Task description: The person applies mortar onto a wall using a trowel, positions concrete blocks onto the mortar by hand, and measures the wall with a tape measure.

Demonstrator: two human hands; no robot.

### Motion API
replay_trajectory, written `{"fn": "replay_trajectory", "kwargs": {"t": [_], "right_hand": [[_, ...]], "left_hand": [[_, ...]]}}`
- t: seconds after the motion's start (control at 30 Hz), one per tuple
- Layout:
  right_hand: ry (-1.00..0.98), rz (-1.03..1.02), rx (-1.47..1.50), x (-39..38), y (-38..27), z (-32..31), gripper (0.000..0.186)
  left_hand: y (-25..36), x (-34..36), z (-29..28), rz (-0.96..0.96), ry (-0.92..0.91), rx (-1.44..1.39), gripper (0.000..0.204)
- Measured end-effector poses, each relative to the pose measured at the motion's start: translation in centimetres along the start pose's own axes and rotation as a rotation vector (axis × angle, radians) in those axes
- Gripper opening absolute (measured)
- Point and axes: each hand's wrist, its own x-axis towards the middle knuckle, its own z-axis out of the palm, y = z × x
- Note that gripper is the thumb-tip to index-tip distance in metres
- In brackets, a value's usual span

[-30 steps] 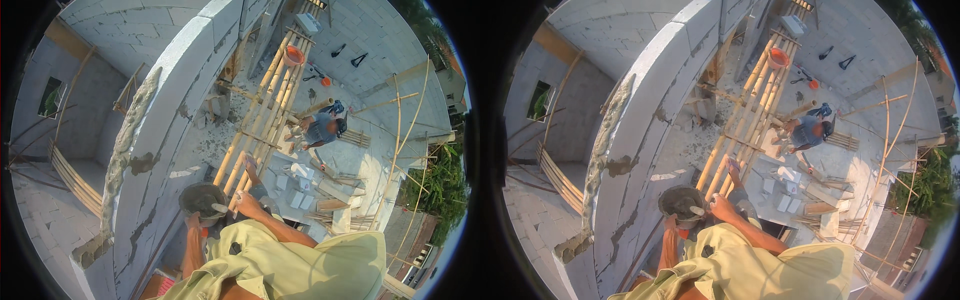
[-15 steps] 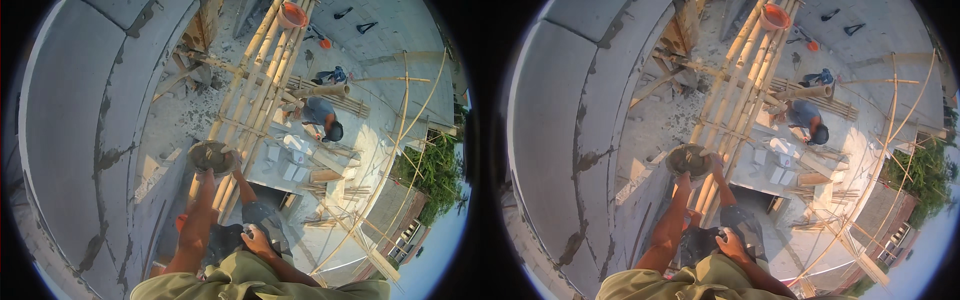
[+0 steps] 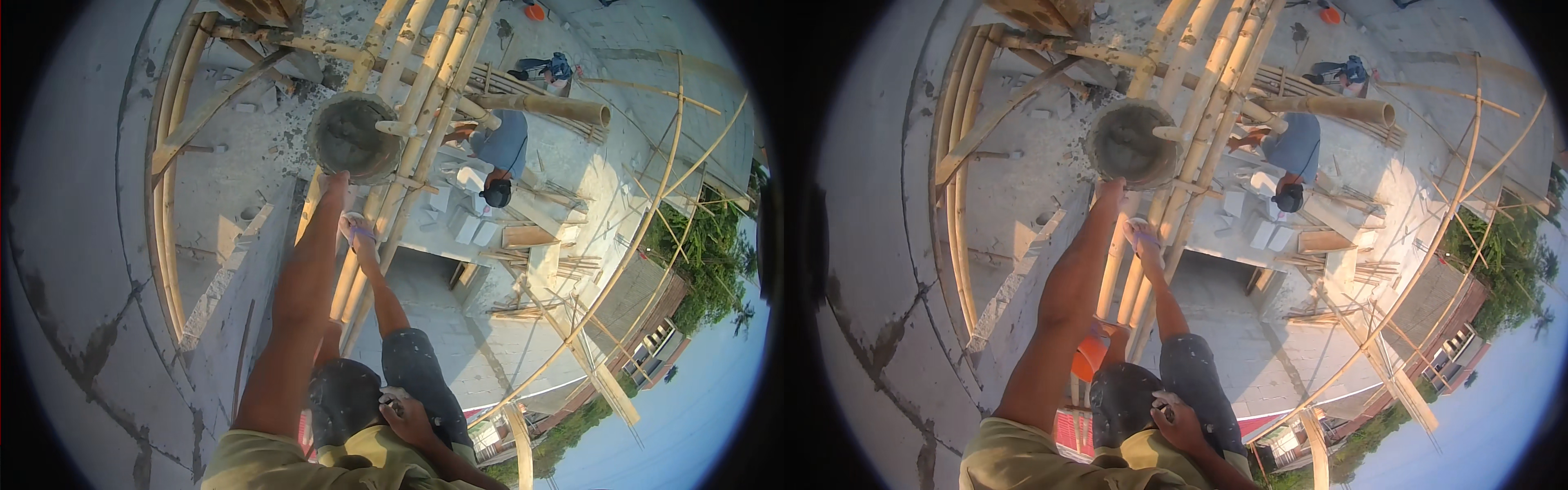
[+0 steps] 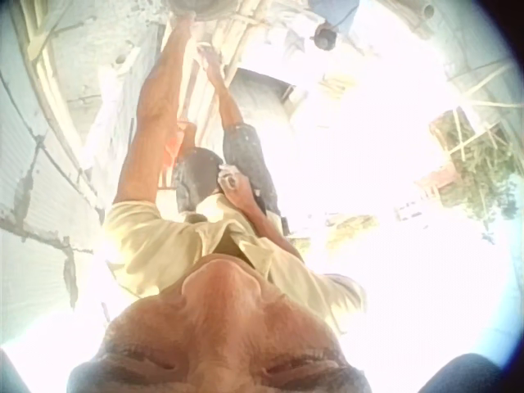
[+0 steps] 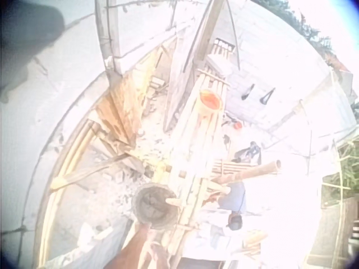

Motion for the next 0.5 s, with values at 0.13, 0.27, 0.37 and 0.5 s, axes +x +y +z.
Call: {"fn": "replay_trajectory", "kwargs": {"t": [0.13,0.27,0.37,0.5], "right_hand": [[0.041,0.060,-0.038,0.3,0.2,-0.3,0.041],[0.083,0.126,-0.009,-0.1,1.9,-0.3,0.041],[0.024,0.047,-0.147,0.0,0.8,1.8,0.041],[0.121,0.005,-0.246,-0.8,3.9,4.8,0.041]], "left_hand": [[-5.3,-5.7,0.2,0.091,0.098,0.396,0.050],[-7.8,-17.4,-2.6,0.426,-0.072,0.663,0.058],[-9.7,-21.0,-13.8,0.495,0.041,0.778,0.059],[-16.4,-23.3,-20.8,0.332,0.016,0.677,0.060]]}}
